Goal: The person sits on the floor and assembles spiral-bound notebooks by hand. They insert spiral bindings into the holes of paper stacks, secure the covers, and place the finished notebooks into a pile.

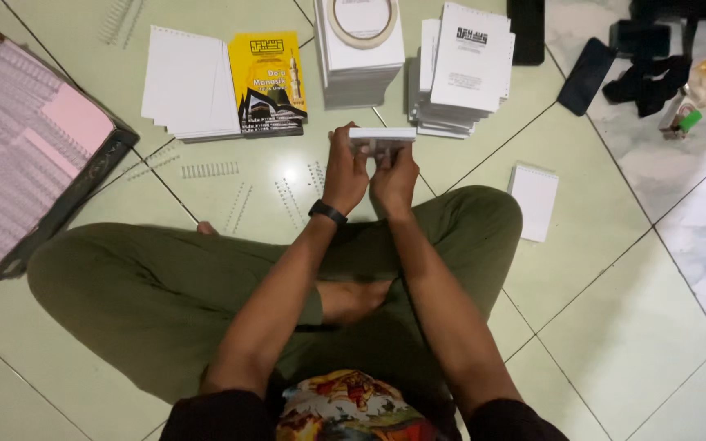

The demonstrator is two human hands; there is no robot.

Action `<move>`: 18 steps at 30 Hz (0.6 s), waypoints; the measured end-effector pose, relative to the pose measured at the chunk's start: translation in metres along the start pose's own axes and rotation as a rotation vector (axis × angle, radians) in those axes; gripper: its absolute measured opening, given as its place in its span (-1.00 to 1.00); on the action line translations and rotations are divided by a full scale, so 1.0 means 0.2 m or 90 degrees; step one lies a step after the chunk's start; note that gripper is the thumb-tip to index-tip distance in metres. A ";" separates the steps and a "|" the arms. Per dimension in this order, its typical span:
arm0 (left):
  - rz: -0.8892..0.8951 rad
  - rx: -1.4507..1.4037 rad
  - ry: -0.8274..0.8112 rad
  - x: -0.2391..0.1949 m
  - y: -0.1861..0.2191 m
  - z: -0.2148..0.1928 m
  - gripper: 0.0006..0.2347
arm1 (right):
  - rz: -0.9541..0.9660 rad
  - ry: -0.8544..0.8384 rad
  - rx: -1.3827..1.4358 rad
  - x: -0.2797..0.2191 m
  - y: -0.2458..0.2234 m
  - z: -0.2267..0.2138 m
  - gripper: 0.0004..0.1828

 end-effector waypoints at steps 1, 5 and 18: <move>0.000 0.001 -0.001 0.01 -0.02 0.01 -0.79 | 0.001 0.000 0.001 0.01 0.01 0.00 -0.86; 0.019 0.008 -0.003 0.01 -0.10 0.03 -0.80 | -0.002 0.016 0.005 0.00 0.01 0.00 -0.87; 0.032 -0.022 0.005 -0.02 0.09 -0.03 -0.69 | 0.008 0.006 0.009 -0.08 -0.16 -0.04 -0.74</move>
Point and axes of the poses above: each hand's wrist, its own x-axis towards the middle knuckle, its own z-axis out of the palm, y = z × x, the point moved 5 cm from there along x, towards the middle knuckle, and after that the axes turned 11 degrees about -y, right-handed, at the moved point
